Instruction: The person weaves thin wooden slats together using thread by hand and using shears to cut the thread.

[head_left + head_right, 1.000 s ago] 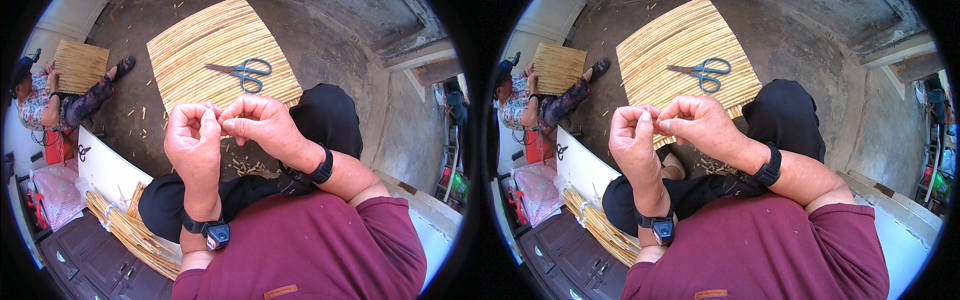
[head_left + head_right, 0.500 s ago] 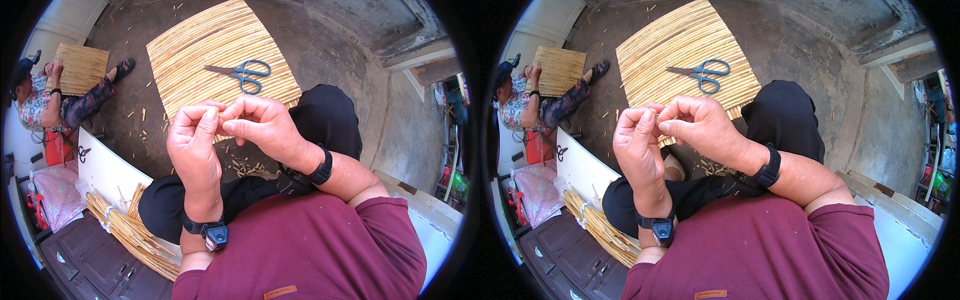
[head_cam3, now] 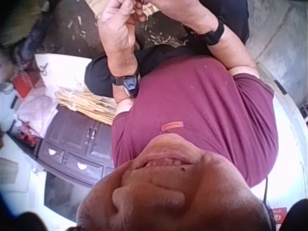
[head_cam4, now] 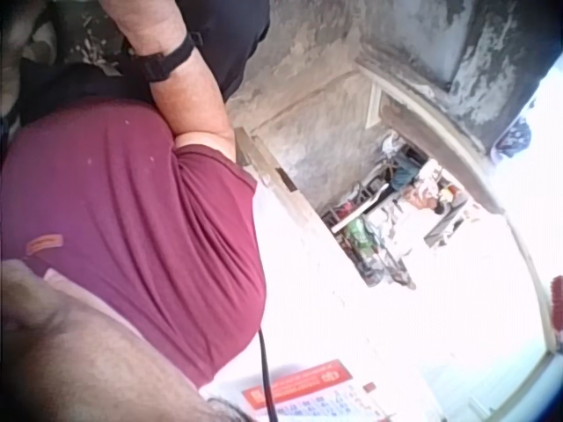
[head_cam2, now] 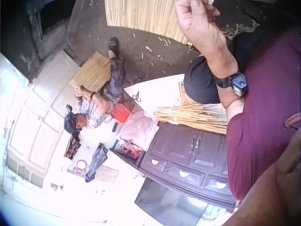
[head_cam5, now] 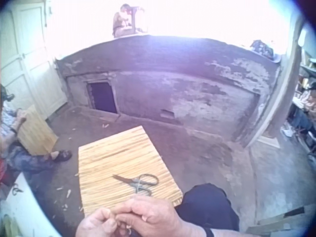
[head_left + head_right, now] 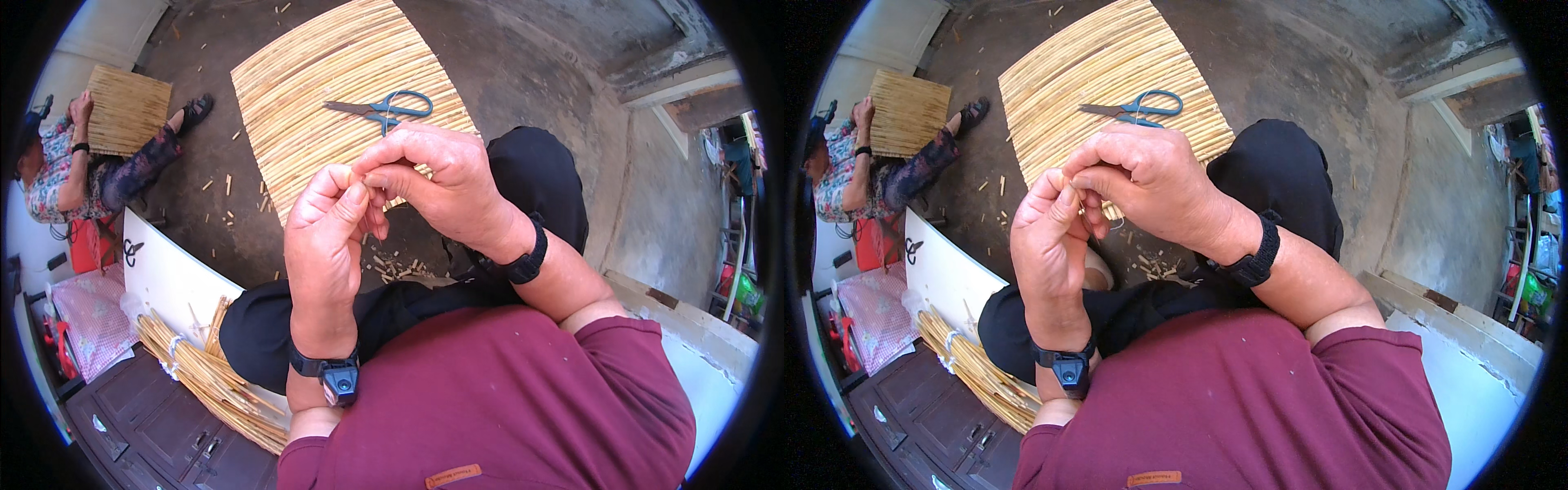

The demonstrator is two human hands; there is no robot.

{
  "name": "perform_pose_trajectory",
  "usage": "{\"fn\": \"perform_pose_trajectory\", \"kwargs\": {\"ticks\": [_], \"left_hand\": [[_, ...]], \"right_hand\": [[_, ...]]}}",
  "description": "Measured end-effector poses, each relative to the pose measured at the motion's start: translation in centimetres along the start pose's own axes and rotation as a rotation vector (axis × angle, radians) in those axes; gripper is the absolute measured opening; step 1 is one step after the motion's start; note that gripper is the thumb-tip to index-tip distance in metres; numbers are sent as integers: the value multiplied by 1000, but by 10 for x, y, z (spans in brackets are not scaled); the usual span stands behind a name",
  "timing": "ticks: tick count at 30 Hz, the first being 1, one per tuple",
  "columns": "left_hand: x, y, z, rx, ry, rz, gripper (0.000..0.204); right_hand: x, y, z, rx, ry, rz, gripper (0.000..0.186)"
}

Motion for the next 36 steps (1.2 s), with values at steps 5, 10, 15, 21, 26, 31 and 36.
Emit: {"fn": "perform_pose_trajectory", "kwargs": {"ticks": [5, 10, 15, 21, 26, 31, 36], "left_hand": [[-1, -2, 0, -6, 15, 12, 12], [-2, -4, 0, -48, 27, 6, 11], [-5, -5, -1, -63, 22, 5, 11], [-4, -2, -3, -51, 32, -13, 11], [-2, -2, -5, -105, 49, -10, 14], [-2, -2, -3, -162, 130, -16, 12], [-2, -3, -2, -101, 149, -2, 11]], "right_hand": [[2, -3, 2, 34, -35, 3, 10], [2, -1, 2, 147, -40, 95, 10], [6, -2, 0, 149, -1, -21, 5], [7, -4, 3, -30, 54, -195, 7], [4, -2, 4, 90, -23, 26, 9], [7, -1, 1, 210, -18, 49, 4], [6, 2, -2, 262, -11, 140, 6]]}}
Point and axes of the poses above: each hand's wrist, its own x-axis away from the middle knuckle, its own z-axis out of the back of the hand, y = z × x, the point moved 1 cm from there along -x, towards the middle knuckle, and after that the axes turned 9 degrees about z, right-handed, at the moved point
